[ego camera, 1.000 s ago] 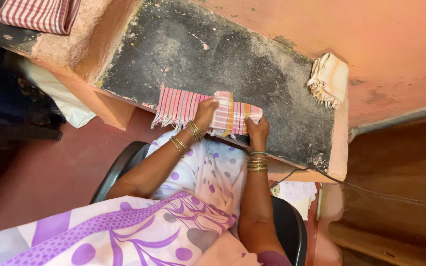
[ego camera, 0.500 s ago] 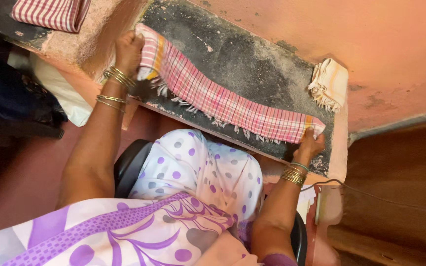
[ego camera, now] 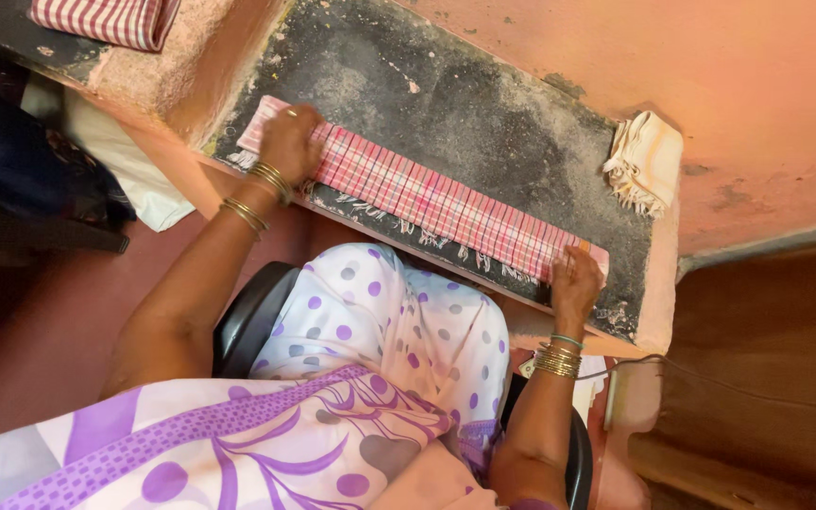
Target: The person folds two small cloths on a low counter. First, a white cloth with yellow stripes is folded into a compact rectangle and set aside. Then, a red-and-white checkered cloth is unfolded, smoothed, and folded into a neat rectangle. Finally, the white cloth is refolded and placed next to the checkered one.
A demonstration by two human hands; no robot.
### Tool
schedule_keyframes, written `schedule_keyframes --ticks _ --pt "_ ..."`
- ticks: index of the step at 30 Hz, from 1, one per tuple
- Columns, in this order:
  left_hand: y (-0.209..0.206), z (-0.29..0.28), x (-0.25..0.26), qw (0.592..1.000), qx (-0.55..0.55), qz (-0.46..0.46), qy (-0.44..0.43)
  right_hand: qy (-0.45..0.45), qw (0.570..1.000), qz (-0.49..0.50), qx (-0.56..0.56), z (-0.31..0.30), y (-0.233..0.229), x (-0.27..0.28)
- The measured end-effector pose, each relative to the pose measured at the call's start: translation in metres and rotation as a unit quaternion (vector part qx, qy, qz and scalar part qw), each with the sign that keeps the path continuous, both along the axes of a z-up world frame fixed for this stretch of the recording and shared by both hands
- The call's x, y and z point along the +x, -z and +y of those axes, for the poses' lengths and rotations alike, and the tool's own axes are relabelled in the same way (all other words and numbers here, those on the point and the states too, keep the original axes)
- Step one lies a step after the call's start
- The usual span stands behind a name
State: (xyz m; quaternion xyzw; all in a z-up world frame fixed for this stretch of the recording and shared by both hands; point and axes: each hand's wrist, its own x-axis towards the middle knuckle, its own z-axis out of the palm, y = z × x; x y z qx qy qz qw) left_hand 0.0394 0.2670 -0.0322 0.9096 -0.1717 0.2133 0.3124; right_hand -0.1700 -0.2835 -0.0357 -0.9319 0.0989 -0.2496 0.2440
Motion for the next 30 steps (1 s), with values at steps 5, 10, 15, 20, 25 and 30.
schedule_keyframes --ticks 5,10,15,20,25,30 --pt "0.005 -0.060 -0.035 0.978 0.118 0.064 0.159 -0.088 0.991 0.094 -0.044 0.059 -0.017 0.006" --pt "0.023 -0.066 -0.031 0.976 0.137 0.060 0.157 -0.058 0.989 0.128 -0.051 0.070 -0.015 0.006" --pt "0.023 -0.062 -0.019 0.978 0.123 0.086 0.144 -0.038 0.993 0.089 -0.065 0.045 0.001 0.006" --pt "0.008 -0.068 -0.010 0.988 0.099 0.092 0.075 0.074 0.988 0.025 -0.131 0.011 0.013 0.000" --pt "-0.005 -0.066 0.001 0.988 0.128 -0.028 0.080 0.199 0.972 0.009 -0.126 -0.021 0.014 -0.005" --pt "-0.012 -0.039 0.004 0.941 0.335 0.047 0.018 0.196 0.969 -0.085 -0.127 -0.028 0.004 -0.012"
